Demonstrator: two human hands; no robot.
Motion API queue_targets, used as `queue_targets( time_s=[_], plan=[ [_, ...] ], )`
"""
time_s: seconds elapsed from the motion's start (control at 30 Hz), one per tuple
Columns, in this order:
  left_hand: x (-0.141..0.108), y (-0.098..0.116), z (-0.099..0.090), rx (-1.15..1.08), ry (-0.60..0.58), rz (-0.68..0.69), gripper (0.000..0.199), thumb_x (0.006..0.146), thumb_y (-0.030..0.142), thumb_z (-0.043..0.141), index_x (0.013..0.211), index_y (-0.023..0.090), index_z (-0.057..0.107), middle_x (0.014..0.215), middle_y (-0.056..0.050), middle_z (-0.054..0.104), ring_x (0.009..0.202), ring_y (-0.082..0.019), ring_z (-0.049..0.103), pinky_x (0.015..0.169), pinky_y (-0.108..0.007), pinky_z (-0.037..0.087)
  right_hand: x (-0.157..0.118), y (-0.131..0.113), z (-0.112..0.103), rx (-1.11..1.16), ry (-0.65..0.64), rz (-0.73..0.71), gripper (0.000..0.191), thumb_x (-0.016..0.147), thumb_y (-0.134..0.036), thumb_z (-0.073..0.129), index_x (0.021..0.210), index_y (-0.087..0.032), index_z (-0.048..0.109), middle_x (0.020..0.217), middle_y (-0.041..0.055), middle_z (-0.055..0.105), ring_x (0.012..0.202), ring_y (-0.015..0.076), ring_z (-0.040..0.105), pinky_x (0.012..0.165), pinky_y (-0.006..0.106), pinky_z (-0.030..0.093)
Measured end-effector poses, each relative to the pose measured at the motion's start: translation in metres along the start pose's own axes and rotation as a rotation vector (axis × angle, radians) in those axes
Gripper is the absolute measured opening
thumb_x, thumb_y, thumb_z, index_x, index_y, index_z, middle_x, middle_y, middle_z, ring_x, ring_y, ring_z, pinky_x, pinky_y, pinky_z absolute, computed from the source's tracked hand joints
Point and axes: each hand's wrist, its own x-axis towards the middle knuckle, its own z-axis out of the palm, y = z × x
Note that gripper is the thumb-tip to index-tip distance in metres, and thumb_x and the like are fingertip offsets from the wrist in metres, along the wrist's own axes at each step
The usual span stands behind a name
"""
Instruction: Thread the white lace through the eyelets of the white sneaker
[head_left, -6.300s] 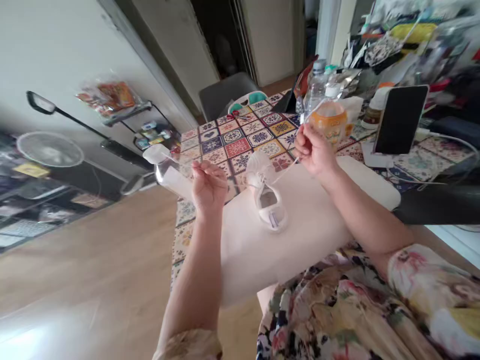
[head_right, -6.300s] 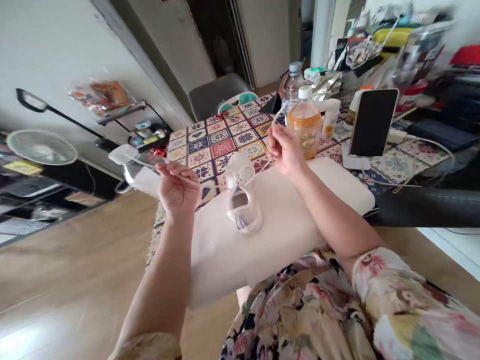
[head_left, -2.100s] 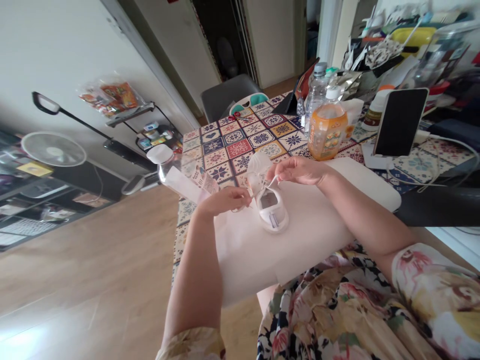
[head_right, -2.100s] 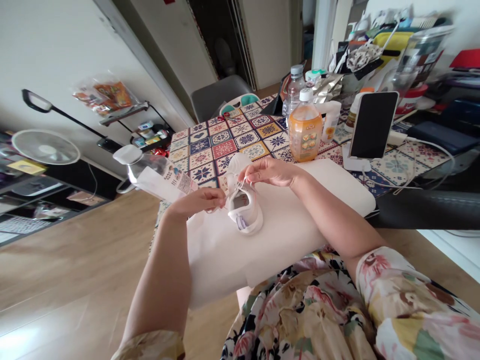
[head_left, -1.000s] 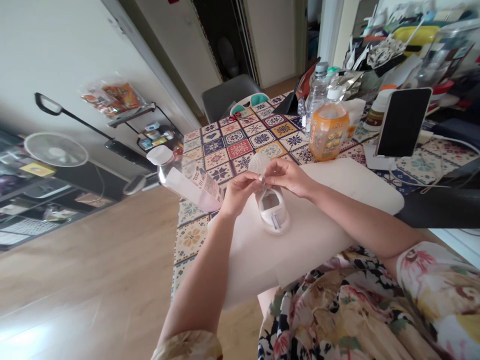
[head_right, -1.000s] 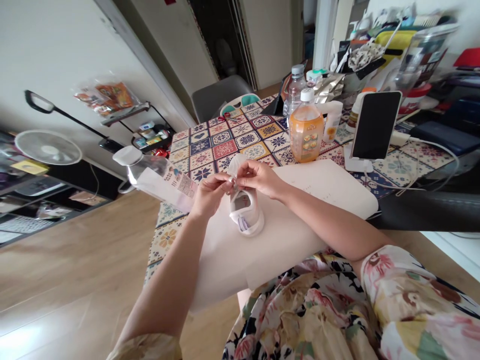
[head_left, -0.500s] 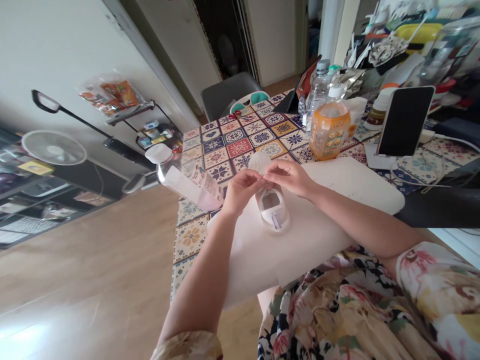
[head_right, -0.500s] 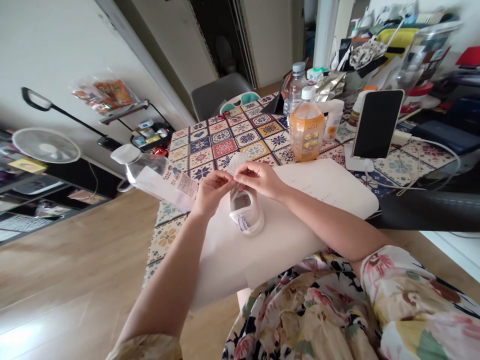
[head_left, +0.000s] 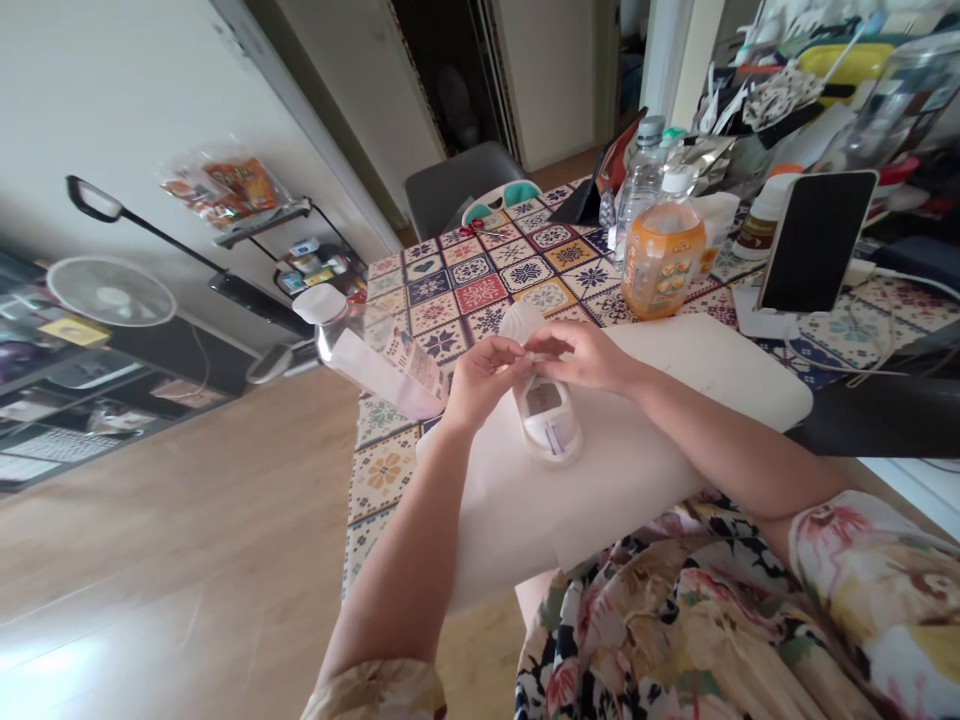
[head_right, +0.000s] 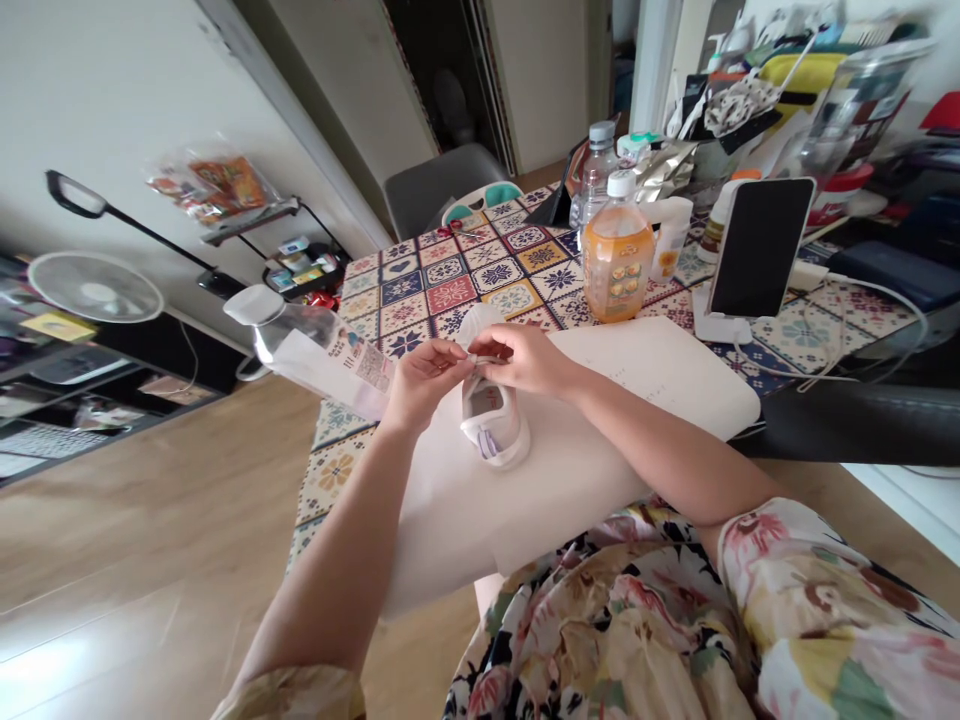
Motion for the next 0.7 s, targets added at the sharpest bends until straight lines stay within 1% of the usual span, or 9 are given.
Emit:
queue_targets(
  time_s=[0.1, 0.2, 0.3, 0.4, 0.47, 0.53, 0.6, 0.7],
  plan=[
    [0.0, 0.0008, -0.0005, 0.005, 0.012, -0.02, 0.027, 0.064, 0.035, 0.084, 0.083, 0.017, 0.074, 0.075, -0.003, 0.071, 0.068, -0.013, 0.063, 0.067, -0.026, 0.049, 0.001, 0.0015, -0.0004, -0.097, 0.036, -0.043, 0.012, 0.076, -0.029, 0.071, 0.081, -0.018, 0.069, 0.084, 0.0048, 0.067, 0.077, 0.0162, 0.061, 0.07, 0.028, 0.047],
    [0.0002, 0.001, -0.0002, 0.019, 0.038, -0.019, 0.025, 0.064, 0.034, 0.084, 0.081, 0.018, 0.076, 0.075, -0.003, 0.073, 0.067, -0.013, 0.063, 0.066, -0.027, 0.05, 0.0014, 0.0028, 0.0008, -0.045, 0.022, 0.013, 0.014, 0.078, -0.031, 0.07, 0.078, -0.017, 0.068, 0.078, 0.0037, 0.067, 0.074, 0.0159, 0.061, 0.068, 0.028, 0.046],
    [0.0011, 0.0009, 0.0007, 0.041, 0.059, -0.008, 0.024, 0.064, 0.035, 0.084, 0.08, 0.018, 0.077, 0.077, -0.004, 0.074, 0.069, -0.014, 0.064, 0.067, -0.028, 0.051, 0.0009, 0.0036, 0.0034, 0.124, 0.027, 0.099, 0.018, 0.074, -0.03, 0.073, 0.086, -0.019, 0.065, 0.075, 0.0005, 0.068, 0.071, 0.0146, 0.062, 0.067, 0.027, 0.047],
    [0.0024, 0.0006, 0.0013, 0.044, 0.062, -0.018, 0.025, 0.064, 0.036, 0.083, 0.079, 0.018, 0.077, 0.075, -0.004, 0.074, 0.066, -0.014, 0.063, 0.065, -0.028, 0.05, 0.0005, 0.0047, 0.0056, 0.351, 0.039, 0.175, 0.026, 0.07, -0.024, 0.076, 0.091, -0.021, 0.061, 0.074, -0.0024, 0.069, 0.071, 0.0135, 0.063, 0.067, 0.026, 0.048],
    [0.0033, 0.0004, 0.0013, 0.039, 0.066, -0.031, 0.025, 0.064, 0.036, 0.083, 0.079, 0.018, 0.077, 0.074, -0.004, 0.074, 0.066, -0.014, 0.063, 0.064, -0.027, 0.049, 0.0006, 0.0051, 0.0059, 0.47, 0.027, 0.21, 0.022, 0.071, -0.022, 0.074, 0.088, -0.02, 0.062, 0.073, -0.0028, 0.069, 0.071, 0.0127, 0.064, 0.068, 0.025, 0.049],
    [0.004, -0.0001, 0.0011, 0.034, 0.072, -0.039, 0.024, 0.064, 0.036, 0.083, 0.078, 0.018, 0.077, 0.074, -0.004, 0.074, 0.066, -0.014, 0.063, 0.065, -0.027, 0.049, 0.0008, 0.0047, 0.0055, 0.528, 0.0, 0.224, 0.018, 0.07, -0.02, 0.073, 0.084, -0.019, 0.063, 0.075, -0.0021, 0.069, 0.072, 0.0121, 0.064, 0.07, 0.025, 0.049],
    [0.0043, -0.001, 0.0009, 0.028, 0.077, -0.05, 0.023, 0.063, 0.036, 0.083, 0.077, 0.018, 0.077, 0.074, -0.003, 0.074, 0.067, -0.014, 0.063, 0.066, -0.027, 0.049, 0.0008, 0.0037, 0.0053, 0.511, -0.036, 0.225, 0.02, 0.066, -0.019, 0.074, 0.084, -0.018, 0.066, 0.078, -0.0014, 0.069, 0.073, 0.0121, 0.063, 0.07, 0.025, 0.048],
    [0.0046, -0.0021, 0.0015, 0.008, 0.072, -0.09, 0.024, 0.062, 0.035, 0.083, 0.077, 0.018, 0.076, 0.073, -0.003, 0.074, 0.066, -0.014, 0.063, 0.065, -0.027, 0.049, 0.0003, 0.0021, 0.0064, 0.326, -0.02, 0.183, 0.022, 0.065, -0.024, 0.078, 0.083, -0.018, 0.067, 0.072, -0.0024, 0.063, 0.067, 0.0115, 0.056, 0.065, 0.025, 0.043]
  ],
)
